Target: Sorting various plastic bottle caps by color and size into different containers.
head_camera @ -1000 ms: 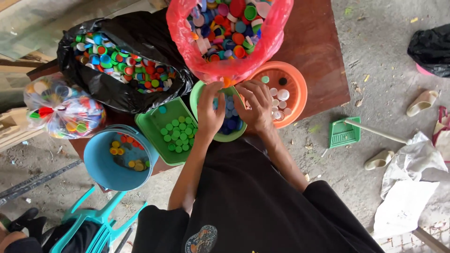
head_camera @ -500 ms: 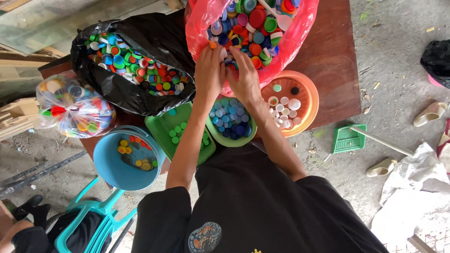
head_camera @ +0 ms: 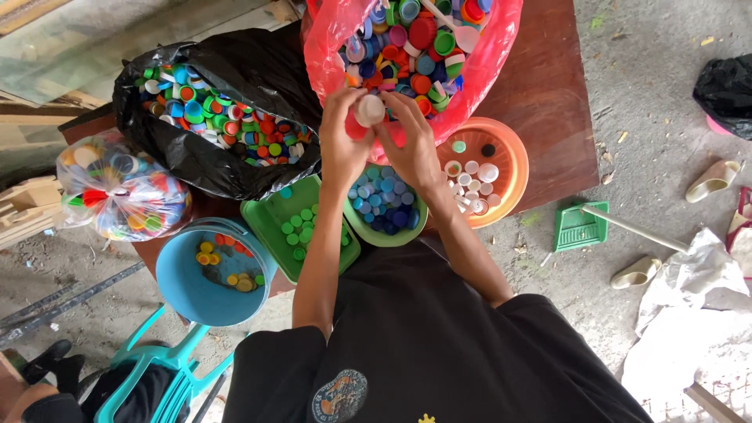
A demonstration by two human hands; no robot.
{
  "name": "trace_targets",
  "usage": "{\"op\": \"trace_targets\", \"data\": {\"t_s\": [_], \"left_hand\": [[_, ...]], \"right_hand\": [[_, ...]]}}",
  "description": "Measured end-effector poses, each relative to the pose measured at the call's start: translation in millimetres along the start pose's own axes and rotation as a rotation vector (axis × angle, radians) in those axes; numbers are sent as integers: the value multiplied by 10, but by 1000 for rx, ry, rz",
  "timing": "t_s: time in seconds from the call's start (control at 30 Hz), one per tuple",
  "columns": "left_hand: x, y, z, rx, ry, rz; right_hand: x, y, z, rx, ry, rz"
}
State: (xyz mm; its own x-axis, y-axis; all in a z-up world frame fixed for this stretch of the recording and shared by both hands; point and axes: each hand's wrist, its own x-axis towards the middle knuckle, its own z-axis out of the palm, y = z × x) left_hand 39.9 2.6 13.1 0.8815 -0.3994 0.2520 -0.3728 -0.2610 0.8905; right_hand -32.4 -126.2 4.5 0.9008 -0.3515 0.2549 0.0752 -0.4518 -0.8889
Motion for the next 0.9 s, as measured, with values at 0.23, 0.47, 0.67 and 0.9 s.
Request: {"op": "trace_targets", "data": {"t_s": [0.23, 0.47, 0.67, 0.9], "left_hand": [[-517, 322, -50, -424, 10, -1], [-822, 699, -165, -421, -35, 122], [-937, 814, -215, -391, -63, 205], [-993, 1017, -253, -321, -98, 252]], "right_hand": [[-326, -588, -471, 84, -21, -22], [-690, -727, -715, 79, -10, -122], [-983, -617, -687, 467, -26, 72], [-1093, -623, -701, 911, -81, 267]]}}
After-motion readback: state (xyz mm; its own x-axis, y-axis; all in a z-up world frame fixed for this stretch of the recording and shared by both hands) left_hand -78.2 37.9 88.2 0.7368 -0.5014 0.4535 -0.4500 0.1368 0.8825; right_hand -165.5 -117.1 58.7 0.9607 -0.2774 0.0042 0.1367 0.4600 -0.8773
